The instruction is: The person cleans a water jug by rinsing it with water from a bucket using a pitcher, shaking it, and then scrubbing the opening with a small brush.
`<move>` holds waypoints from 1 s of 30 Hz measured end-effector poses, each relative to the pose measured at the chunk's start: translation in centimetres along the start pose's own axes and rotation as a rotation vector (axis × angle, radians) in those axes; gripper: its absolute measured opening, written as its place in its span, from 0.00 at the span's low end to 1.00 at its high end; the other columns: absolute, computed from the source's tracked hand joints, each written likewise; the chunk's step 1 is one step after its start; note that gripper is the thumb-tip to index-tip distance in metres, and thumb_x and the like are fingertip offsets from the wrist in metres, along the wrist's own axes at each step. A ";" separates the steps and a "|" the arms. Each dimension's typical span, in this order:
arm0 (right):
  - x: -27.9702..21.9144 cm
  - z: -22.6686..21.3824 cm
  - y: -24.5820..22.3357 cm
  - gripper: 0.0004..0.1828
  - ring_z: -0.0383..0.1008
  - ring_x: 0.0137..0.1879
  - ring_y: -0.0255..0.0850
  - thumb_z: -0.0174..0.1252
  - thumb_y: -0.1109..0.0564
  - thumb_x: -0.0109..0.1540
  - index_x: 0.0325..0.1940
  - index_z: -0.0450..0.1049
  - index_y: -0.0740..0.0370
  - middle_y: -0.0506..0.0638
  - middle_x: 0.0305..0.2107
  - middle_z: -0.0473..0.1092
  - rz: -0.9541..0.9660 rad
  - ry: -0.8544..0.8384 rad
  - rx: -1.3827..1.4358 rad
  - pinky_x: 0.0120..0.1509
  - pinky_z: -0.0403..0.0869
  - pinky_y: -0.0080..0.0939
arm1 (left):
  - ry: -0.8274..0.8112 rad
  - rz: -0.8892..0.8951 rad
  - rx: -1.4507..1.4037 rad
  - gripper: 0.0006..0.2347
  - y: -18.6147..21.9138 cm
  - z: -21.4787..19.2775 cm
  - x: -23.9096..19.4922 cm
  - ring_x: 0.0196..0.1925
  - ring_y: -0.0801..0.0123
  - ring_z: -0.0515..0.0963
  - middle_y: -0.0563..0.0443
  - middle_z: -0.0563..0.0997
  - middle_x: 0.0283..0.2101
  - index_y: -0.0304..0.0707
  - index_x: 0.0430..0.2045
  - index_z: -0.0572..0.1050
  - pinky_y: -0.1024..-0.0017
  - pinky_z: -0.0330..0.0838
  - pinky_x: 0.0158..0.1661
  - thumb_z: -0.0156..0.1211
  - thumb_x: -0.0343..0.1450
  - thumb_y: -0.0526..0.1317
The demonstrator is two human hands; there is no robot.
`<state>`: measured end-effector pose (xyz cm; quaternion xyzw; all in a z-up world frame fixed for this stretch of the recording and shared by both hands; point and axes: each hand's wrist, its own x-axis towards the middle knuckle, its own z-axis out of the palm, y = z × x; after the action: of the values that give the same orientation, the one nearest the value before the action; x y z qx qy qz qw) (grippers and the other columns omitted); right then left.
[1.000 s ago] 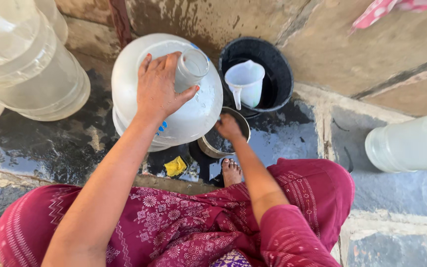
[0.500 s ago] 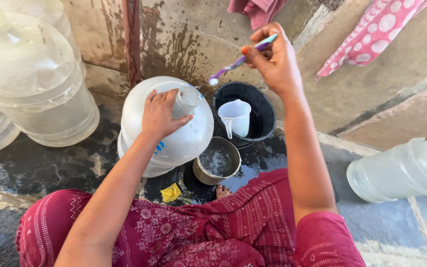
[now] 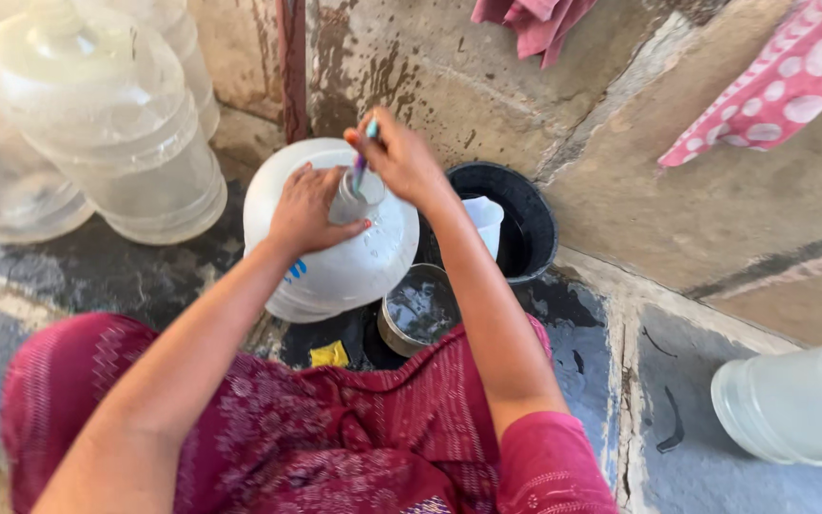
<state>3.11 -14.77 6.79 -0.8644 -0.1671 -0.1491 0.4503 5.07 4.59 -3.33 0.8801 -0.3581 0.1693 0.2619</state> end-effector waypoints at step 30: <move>-1.3 0.1 -4.1 0.12 0.80 0.43 0.41 0.52 0.52 0.72 0.47 0.76 0.63 0.57 0.36 0.78 -0.041 0.103 -0.248 0.47 0.76 0.42 | -0.533 -0.091 -0.421 0.30 -6.0 3.0 5.3 0.73 0.59 0.66 0.47 0.75 0.66 0.56 0.61 0.73 0.59 0.39 0.77 0.60 0.58 0.48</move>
<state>0.26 -12.68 9.16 -0.9011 -0.1416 -0.2217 0.3446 13.35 3.58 -5.20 0.8350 -0.4016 -0.1562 0.3422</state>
